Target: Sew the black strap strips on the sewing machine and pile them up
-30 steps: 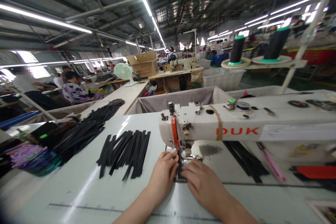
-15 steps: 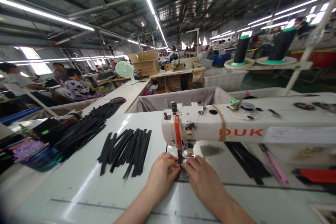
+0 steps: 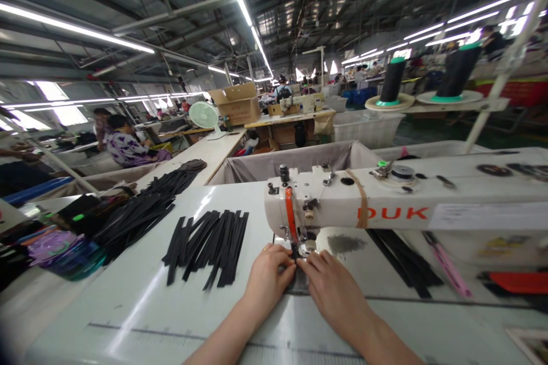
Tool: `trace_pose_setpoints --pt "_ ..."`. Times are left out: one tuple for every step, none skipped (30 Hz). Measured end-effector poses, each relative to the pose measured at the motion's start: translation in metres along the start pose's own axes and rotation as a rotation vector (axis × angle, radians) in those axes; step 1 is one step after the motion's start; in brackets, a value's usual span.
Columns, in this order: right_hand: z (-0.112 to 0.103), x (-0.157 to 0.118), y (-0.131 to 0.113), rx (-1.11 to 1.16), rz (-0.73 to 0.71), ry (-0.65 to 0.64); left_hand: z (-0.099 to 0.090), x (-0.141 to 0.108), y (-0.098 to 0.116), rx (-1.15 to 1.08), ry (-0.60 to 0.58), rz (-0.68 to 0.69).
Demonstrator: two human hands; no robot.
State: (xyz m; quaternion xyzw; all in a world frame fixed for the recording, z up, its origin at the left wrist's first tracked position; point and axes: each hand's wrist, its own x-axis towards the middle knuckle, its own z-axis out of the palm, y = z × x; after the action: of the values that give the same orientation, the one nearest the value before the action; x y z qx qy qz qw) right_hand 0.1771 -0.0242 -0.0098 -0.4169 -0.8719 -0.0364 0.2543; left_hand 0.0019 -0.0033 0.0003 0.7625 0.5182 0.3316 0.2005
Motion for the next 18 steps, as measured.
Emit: trace_pose_setpoints --pt "0.000 0.000 0.000 0.002 0.003 -0.010 0.000 0.000 0.000 0.000 -0.001 0.000" --pt "0.000 0.000 0.000 0.002 0.007 -0.015 0.000 -0.001 0.000 0.003 -0.003 0.001" --pt "0.000 0.000 -0.001 0.002 0.010 -0.017 0.001 -0.001 0.000 0.009 -0.006 0.004" --pt "0.000 0.000 -0.001 0.002 0.010 -0.014 0.001 -0.001 -0.001 0.016 -0.009 0.009" --pt "0.000 0.000 -0.001 -0.001 0.007 -0.008 0.002 -0.002 -0.001 0.024 -0.011 0.016" --pt "0.000 0.000 -0.001 -0.005 0.002 -0.001 0.002 -0.001 -0.002 0.030 -0.015 0.023" --pt "0.000 0.000 -0.001 -0.009 -0.002 0.005 0.002 -0.001 -0.003 0.034 -0.018 0.030" --pt "0.001 0.000 0.000 -0.015 -0.007 0.010 0.002 0.000 -0.003 0.035 -0.020 0.037" --pt "0.001 0.000 0.000 -0.021 -0.013 0.015 0.001 0.001 -0.004 0.035 -0.022 0.039" --pt "0.002 0.000 0.001 -0.027 -0.018 0.017 0.000 0.002 -0.004 0.038 -0.026 0.040" --pt "0.003 0.000 0.002 -0.033 -0.022 0.018 0.000 0.004 -0.004 0.044 -0.033 0.037" --pt "0.004 0.000 0.003 -0.037 -0.026 0.017 -0.001 0.005 -0.004 0.053 -0.041 0.035" --pt "0.005 0.000 0.004 -0.041 -0.030 0.016 -0.002 0.007 -0.004 0.066 -0.049 0.032" --pt "0.005 0.000 0.005 -0.045 -0.035 0.018 -0.003 0.008 -0.003 0.079 -0.057 0.030" --pt "0.007 0.000 0.006 -0.048 -0.042 0.024 -0.004 0.009 -0.003 0.091 -0.062 0.031" --pt "0.008 0.000 0.007 -0.053 -0.056 0.039 -0.004 0.009 -0.002 0.100 -0.064 0.031" --pt "0.009 0.000 0.009 -0.061 -0.073 0.062 -0.004 0.010 -0.002 0.107 -0.062 0.032" --pt "0.011 -0.001 0.011 -0.070 -0.092 0.090 -0.004 0.009 -0.002 0.111 -0.060 0.034"
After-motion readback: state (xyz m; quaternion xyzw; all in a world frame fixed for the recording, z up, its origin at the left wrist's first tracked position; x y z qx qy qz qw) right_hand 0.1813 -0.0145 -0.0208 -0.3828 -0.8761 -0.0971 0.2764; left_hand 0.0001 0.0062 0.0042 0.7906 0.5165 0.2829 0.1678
